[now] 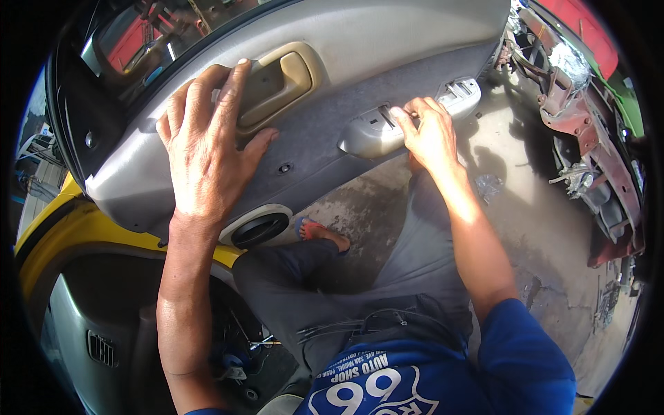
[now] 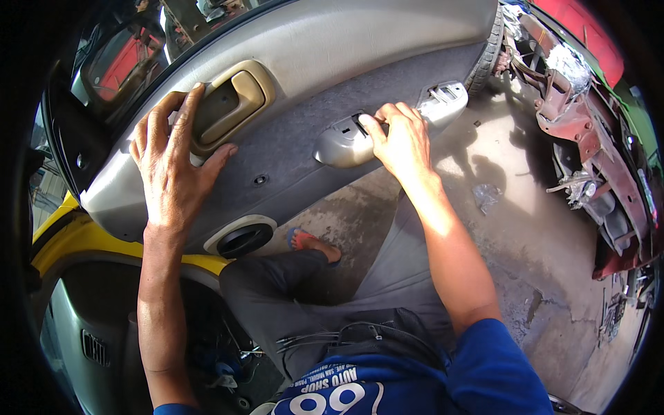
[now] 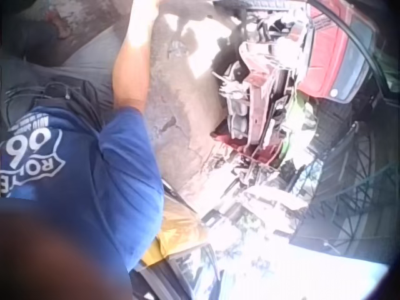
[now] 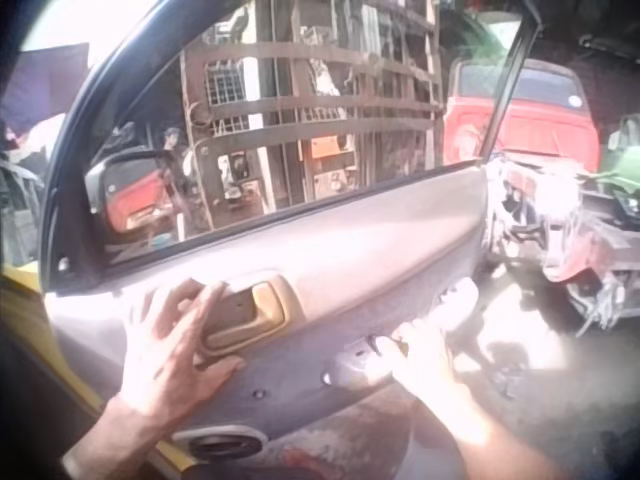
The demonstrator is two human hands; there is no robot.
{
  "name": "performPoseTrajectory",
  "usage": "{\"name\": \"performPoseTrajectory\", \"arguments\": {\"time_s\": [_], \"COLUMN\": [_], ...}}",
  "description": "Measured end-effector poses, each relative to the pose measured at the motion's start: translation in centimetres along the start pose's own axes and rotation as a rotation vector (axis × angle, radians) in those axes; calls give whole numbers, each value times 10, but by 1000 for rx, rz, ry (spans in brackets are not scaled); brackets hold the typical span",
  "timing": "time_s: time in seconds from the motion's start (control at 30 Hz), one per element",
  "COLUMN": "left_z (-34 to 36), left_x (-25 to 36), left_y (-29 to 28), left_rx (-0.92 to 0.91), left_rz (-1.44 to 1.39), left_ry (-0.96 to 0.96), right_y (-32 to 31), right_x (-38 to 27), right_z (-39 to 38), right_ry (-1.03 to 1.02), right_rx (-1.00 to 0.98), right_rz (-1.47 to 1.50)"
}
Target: The person repeatedly attempts to install a beige interior door handle onto a car door panel. They align the handle with the mounting hole, press it into place, and test the fit by pulling on it. The person removes and reattaches the handle multiple times throughout the clip.
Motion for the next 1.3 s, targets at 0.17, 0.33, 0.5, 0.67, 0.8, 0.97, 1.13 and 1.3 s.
{"name": "performPoseTrajectory", "arguments": {"time_s": [0.17, 0.33, 0.5, 0.67, 0.8, 0.97, 1.13, 1.3], "left_z": [9, 3, 5, 11, 12, 11, 9, 1], "left_x": [12, 12, 15, 22, 26, 19, 19, 19], "left_y": [9, 5, 1, 7, 9, 5, -7, -8], "left_rx": [172, 267, 296, 336, 315, 202, 242, 322], "left_rz": [-26, -93, -58, -164, -141, -62, -54, -86], "left_ry": [125, 190, 184, 233, 237, 157, 187, 127], "right_y": [6, 23, 20, 23, 23, 20, 15, 17], "right_x": [0, 4, 5, 6, 5, 4, 3, 5], "right_z": [3, 5, 5, 4, 5, 5, 4, 3], "right_ry": [-299, -197, -190, -196, -203, -206, -212, -186], "right_rx": [84, -93, -101, -131, -92, -103, -85, -100], "right_rz": [-204, -169, -152, -124, -91, -103, -81, -76]}}
Point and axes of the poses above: each hand's wrist, its own z-axis towards the middle knuckle, its own y-axis out of the palm, x = y × z, the point moved 9 cm from there along z, towards the middle knuckle, and after that the axes turned 7 degrees about x, right-handed, at the moved point
